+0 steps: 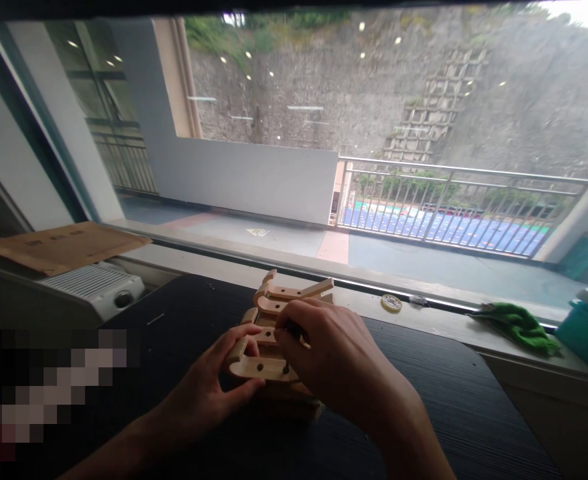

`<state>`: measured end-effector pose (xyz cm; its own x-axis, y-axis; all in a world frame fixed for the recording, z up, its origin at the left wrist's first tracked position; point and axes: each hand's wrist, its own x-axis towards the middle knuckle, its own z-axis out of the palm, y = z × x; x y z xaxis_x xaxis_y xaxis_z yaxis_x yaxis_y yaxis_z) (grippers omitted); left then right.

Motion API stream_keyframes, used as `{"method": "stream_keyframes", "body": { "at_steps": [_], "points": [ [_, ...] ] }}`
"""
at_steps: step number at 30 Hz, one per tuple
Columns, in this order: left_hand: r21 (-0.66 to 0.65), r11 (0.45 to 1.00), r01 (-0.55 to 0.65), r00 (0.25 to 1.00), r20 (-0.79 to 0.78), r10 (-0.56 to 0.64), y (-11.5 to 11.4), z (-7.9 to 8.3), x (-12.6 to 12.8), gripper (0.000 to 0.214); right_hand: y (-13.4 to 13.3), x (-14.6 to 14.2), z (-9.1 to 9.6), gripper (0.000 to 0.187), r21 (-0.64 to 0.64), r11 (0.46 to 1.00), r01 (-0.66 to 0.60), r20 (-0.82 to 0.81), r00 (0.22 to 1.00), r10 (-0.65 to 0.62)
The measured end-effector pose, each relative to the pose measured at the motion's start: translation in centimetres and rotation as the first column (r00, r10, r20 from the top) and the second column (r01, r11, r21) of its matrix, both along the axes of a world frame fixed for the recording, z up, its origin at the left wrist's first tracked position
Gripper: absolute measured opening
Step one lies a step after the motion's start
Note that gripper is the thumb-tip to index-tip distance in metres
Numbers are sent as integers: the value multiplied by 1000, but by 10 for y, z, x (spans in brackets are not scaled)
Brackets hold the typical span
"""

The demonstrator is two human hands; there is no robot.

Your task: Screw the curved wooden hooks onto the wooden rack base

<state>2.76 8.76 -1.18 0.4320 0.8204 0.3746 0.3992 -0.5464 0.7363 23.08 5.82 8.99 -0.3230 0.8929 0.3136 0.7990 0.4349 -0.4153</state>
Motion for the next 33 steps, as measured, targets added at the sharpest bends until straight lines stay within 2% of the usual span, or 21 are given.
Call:
{"method": "stream_keyframes", "body": {
  "at_steps": [13, 15, 19, 22, 26, 33],
  "points": [
    [-29, 1000, 8, 1000, -10, -8, 2, 0, 0, 55, 10, 0, -8, 29, 61, 960, 273, 83, 957, -277],
    [-32, 999, 9, 1000, -5, -10, 1, 0, 0, 55, 8, 0, -6, 28, 66, 964, 259, 88, 961, -264],
    [-28, 999, 17, 1000, -5, -17, 1, 0, 0, 55, -1, -3, -1, 13, 11, 998, 60, 33, 998, -60],
    [-26, 999, 31, 1000, 5, -31, 2, 0, 0, 56, -6, -8, 2, 12, -9, 1000, -26, 0, 1000, 26],
    [-11, 1000, 23, 1000, -6, -23, 2, 0, 0, 56, -4, -12, 2, 18, 5, 1000, 14, 26, 1000, -14],
    [2, 1000, 4, 1000, -13, -4, 0, -1, -1, 55, 11, -2, -9, 28, 45, 980, 196, 53, 979, -198]
  ]
}}
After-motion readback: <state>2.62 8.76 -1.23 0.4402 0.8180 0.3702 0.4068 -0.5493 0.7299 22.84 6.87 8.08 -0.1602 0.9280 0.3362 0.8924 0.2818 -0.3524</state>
